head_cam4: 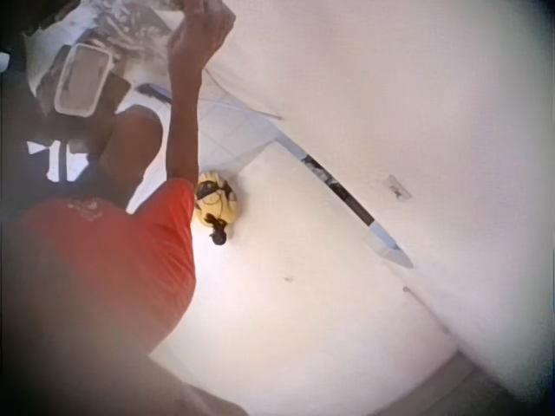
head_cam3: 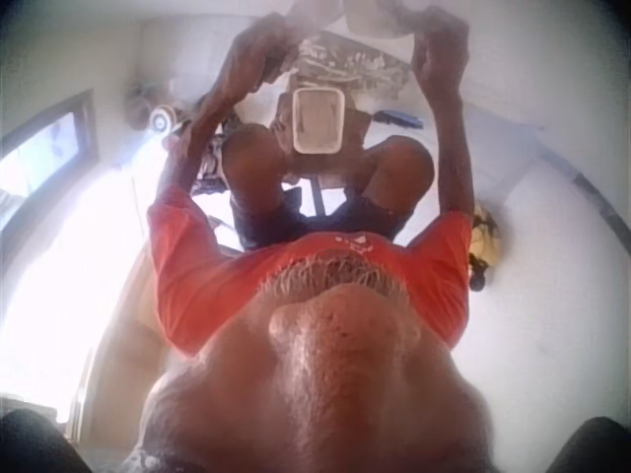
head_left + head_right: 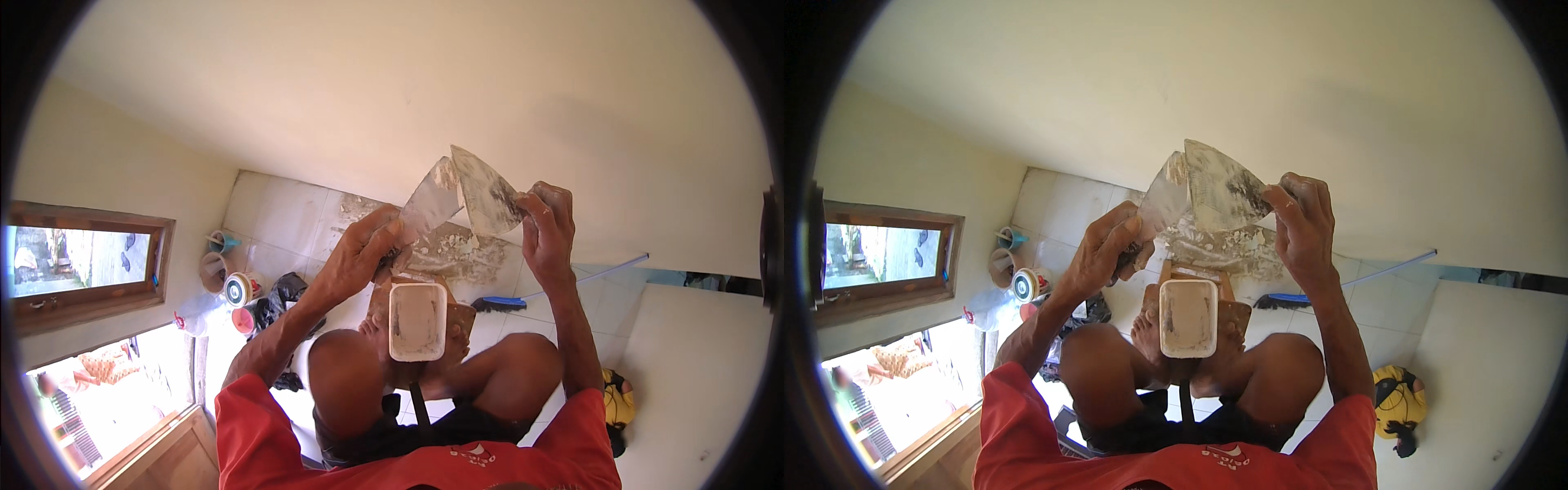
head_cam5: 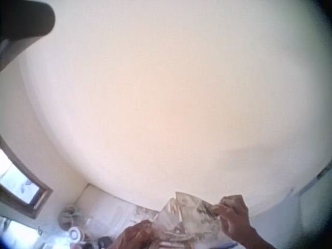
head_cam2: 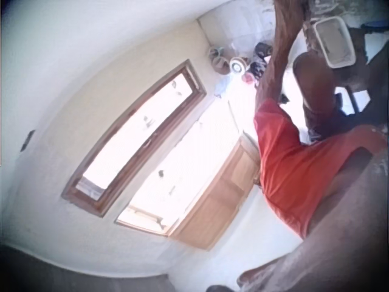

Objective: The person uses two putty knives to apply and smooth plaster onto a cracked ceiling, then sits on the floor to mix more plaster in a small container using a knife.

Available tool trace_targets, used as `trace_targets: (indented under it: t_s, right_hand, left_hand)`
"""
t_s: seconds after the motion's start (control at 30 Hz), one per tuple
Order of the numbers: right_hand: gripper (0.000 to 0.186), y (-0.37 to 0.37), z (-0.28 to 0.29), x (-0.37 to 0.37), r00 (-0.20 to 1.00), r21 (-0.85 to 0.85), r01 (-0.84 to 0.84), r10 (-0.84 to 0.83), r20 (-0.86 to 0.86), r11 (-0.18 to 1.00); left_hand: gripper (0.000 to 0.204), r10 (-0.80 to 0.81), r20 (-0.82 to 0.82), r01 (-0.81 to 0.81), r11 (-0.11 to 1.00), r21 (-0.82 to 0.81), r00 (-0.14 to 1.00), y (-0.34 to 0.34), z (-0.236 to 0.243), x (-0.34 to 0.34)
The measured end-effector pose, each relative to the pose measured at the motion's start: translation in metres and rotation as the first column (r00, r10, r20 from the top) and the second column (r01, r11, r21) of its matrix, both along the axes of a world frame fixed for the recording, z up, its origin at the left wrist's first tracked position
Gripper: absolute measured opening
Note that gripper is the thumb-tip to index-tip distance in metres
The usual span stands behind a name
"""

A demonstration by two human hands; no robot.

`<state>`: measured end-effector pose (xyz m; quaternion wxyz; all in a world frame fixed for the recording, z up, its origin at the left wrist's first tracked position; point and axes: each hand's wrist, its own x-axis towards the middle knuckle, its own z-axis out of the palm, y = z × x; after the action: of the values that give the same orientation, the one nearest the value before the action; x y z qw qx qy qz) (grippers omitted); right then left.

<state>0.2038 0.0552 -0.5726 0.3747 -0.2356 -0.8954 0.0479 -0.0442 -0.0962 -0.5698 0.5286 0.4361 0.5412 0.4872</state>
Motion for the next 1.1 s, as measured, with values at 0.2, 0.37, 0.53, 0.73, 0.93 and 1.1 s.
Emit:
trace_targets:
  t_s: [0.2, 0.37, 0.53, 0.73, 0.93, 1.1]
  right_hand:
    - [0.040, -0.014, 0.126, -0.014, 1.000, -0.012, -0.011, 0.011, -0.006, 1.000]
    - [0.039, -0.031, 0.252, -0.014, 0.999, -0.070, 0.032, -0.030, 0.032, 0.997]
    - [0.035, -0.045, 0.364, 0.001, 0.980, -0.087, 0.102, -0.085, 0.182, 0.991]
    - [0.029, -0.077, 0.519, 0.008, 0.949, -0.825, -0.194, -0.110, -0.294, 0.530]
    - [0.028, -0.091, 0.615, 0.019, 0.931, -0.744, -0.316, 0.043, -0.362, 0.589]
    - [0.030, -0.094, 0.647, 0.024, 0.946, -0.513, -0.249, 0.092, -0.312, 0.821]
  left_hand:
    - [0.035, 0.055, -0.002, -0.055, 0.996, -0.068, 0.998, -0.024, 0.123, -0.001]
    - [0.035, 0.054, -0.080, -0.048, 0.997, 0.067, 0.995, -0.052, 0.249, 0.011]
    - [0.032, 0.224, -0.348, -0.099, 0.935, 0.342, 0.910, -0.069, 0.379, 0.020]
    - [0.029, 0.140, -0.163, -0.130, 0.989, 0.074, 0.977, -0.086, 0.499, 0.024]
    - [0.032, 0.129, -0.171, -0.095, 0.976, 0.194, 0.977, -0.090, 0.588, 0.036]
    - [0.036, 0.108, -0.029, -0.105, 0.989, 0.100, 0.994, -0.093, 0.636, 0.048]
